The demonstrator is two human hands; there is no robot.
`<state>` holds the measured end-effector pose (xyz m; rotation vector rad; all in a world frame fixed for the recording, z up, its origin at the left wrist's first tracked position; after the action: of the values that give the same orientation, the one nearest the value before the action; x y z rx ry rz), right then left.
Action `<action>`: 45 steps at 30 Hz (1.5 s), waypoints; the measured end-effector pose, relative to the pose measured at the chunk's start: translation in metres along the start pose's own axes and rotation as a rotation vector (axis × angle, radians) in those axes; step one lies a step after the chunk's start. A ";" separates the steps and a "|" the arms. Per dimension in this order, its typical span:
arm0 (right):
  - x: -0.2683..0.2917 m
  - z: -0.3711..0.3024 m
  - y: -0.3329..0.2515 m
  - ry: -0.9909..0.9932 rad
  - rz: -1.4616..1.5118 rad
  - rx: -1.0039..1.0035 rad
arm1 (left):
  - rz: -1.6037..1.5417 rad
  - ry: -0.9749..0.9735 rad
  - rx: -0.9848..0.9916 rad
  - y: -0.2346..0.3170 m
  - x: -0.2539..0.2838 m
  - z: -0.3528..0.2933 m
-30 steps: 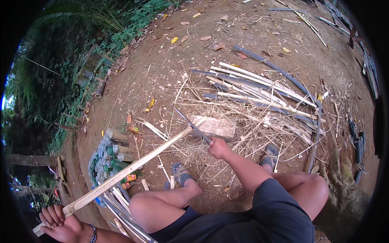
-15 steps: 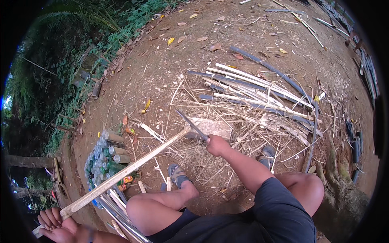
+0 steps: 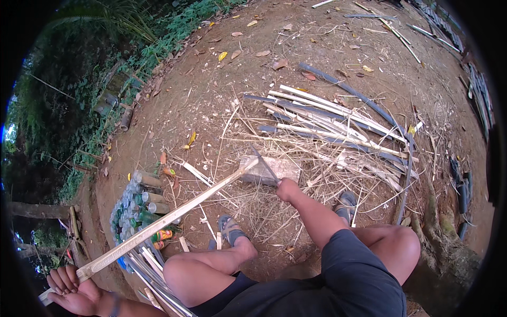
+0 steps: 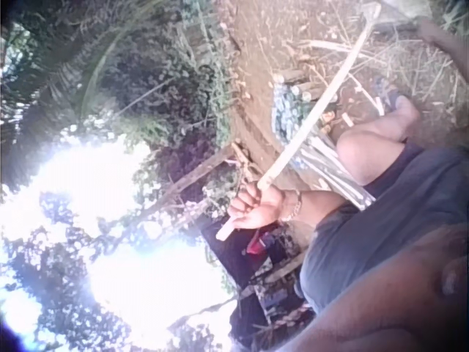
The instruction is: The person strips layers from bamboo strips using a knife, alternating between holding the strip and shaving the surface.
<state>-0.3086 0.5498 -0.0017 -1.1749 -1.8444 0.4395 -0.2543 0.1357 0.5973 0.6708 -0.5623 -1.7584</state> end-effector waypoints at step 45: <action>-0.064 -0.089 0.077 0.117 0.819 -0.230 | 0.370 1.867 -0.414 0.230 0.351 -0.407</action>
<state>-0.1827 0.5192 -0.0363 -2.0618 -1.2678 0.5945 0.1069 -0.2796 0.4004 1.3870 0.8861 -0.3334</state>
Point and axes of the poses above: each hand's wrist, its own z-axis towards the middle knuckle, its own x-axis out of the back of the hand, y = z × x, the point moved 10 cm from there along z, towards the middle knuckle, and after that the axes turned 7 degrees about z, right-handed, at the moved point
